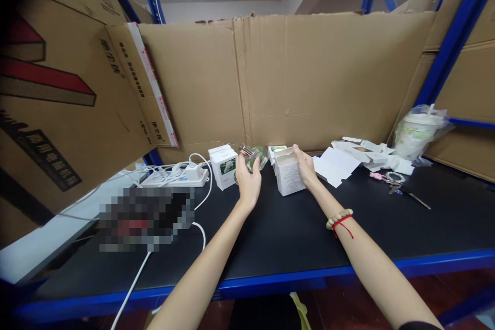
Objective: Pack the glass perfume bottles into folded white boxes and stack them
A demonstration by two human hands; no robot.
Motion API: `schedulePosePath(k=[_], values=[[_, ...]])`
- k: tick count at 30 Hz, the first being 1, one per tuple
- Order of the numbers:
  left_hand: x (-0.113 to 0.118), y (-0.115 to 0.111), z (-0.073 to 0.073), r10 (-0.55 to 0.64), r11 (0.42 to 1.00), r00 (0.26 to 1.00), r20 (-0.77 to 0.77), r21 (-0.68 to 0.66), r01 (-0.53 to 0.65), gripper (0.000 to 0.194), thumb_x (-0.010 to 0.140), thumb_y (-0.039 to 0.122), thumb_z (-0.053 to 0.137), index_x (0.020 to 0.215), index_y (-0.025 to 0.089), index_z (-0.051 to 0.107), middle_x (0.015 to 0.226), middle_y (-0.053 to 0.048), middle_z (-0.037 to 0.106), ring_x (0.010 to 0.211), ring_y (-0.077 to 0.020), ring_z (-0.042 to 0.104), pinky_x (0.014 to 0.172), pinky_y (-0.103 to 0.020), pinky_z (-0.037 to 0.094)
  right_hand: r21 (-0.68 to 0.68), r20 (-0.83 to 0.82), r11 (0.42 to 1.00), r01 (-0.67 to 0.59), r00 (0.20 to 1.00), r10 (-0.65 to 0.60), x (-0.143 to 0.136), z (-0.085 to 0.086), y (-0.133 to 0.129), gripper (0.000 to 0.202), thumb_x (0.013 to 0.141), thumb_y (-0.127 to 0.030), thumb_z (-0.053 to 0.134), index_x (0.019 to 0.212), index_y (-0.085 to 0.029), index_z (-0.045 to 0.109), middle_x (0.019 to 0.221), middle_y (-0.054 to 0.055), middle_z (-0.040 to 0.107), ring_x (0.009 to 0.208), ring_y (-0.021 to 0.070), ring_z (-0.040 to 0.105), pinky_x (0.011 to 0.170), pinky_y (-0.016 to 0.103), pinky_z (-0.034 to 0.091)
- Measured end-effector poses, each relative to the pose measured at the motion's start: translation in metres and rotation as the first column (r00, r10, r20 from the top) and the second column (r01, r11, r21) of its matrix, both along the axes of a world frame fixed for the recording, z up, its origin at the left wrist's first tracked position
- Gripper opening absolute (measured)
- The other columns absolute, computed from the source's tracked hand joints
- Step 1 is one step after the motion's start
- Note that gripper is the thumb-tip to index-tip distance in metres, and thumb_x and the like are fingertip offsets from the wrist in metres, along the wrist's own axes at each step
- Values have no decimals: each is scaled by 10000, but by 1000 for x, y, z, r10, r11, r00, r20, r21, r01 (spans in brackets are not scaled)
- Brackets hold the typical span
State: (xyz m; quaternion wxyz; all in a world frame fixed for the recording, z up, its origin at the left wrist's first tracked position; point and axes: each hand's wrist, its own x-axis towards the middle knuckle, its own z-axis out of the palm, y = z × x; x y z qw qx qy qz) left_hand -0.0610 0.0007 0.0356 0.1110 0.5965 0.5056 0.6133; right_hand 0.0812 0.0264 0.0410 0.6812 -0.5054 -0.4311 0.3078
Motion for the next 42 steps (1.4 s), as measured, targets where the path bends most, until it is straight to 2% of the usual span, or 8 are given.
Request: schedulePosePath(k=[4, 10, 14, 18, 22, 28, 33, 42], values=[[-4, -2, 7, -11, 967, 1000, 21, 255, 6, 211, 845, 283, 416, 993, 160, 503, 934, -82, 567, 950, -178, 546, 861, -299, 413, 12, 10, 1000, -20, 1000, 20, -11, 7, -6, 448, 406, -616, 671, 481, -203, 515, 451, -52, 473, 464, 103, 412, 460, 238, 319], [-1, -3, 2, -116, 882, 964, -239, 421, 211, 278, 866, 298, 358, 1073, 171, 492, 966, -88, 577, 941, -166, 554, 830, -274, 438, 151, 19, 983, -101, 995, 99, -27, 1, -11, 306, 519, -510, 642, 545, -215, 566, 548, -28, 585, 585, 147, 521, 554, 258, 401], [4, -4, -2, -100, 887, 925, -367, 389, 250, 301, 862, 258, 347, 1110, 172, 494, 1019, -92, 594, 979, -165, 546, 861, -281, 411, 203, -2, 972, -121, 992, 124, -31, -6, -9, 238, 433, -388, 704, 547, -234, 563, 576, -48, 614, 585, 144, 531, 571, 262, 420], [3, -5, 1, 2, 954, 923, -386, 278, 114, 282, 840, 248, 410, 1085, 188, 535, 1037, -85, 612, 990, -187, 544, 881, -329, 351, 67, -88, 977, -204, 974, 209, -30, -6, -10, 232, 509, -435, 664, 553, -230, 565, 583, -30, 637, 619, 175, 580, 573, 285, 448], [-1, -6, 4, 31, 987, 933, -358, 161, 29, 322, 852, 225, 393, 1159, 215, 488, 1076, -62, 604, 1014, -184, 519, 875, -332, 315, 52, -135, 955, -292, 946, 296, -31, -2, -12, 211, 552, -426, 648, 579, -236, 559, 616, -21, 647, 725, 206, 616, 637, 315, 482], [-2, -7, 5, -51, 990, 907, -418, 99, 101, 327, 856, 243, 396, 1173, 228, 476, 1096, -46, 590, 1028, -182, 487, 890, -327, 293, 41, -237, 953, -302, 923, 303, -35, -3, -13, 155, 579, -374, 616, 592, -235, 549, 672, -20, 667, 799, 211, 625, 641, 313, 506], [1, -5, 3, -69, 992, 886, -458, 66, 111, 327, 848, 255, 409, 1166, 238, 482, 1092, -44, 583, 1046, -200, 454, 894, -345, 293, -15, -291, 934, -358, 895, 338, -35, -2, -12, 191, 647, -427, 569, 641, -237, 581, 702, -4, 677, 808, 216, 629, 635, 323, 516], [-2, -5, 1, -127, 987, 879, -460, 34, 160, 262, 803, 218, 471, 1060, 249, 509, 1056, -13, 591, 1000, -186, 471, 899, -346, 292, 43, -225, 923, -382, 897, 381, -39, -1, -15, 301, 627, -552, 575, 661, -253, 589, 733, -10, 677, 846, 213, 621, 696, 327, 502]])
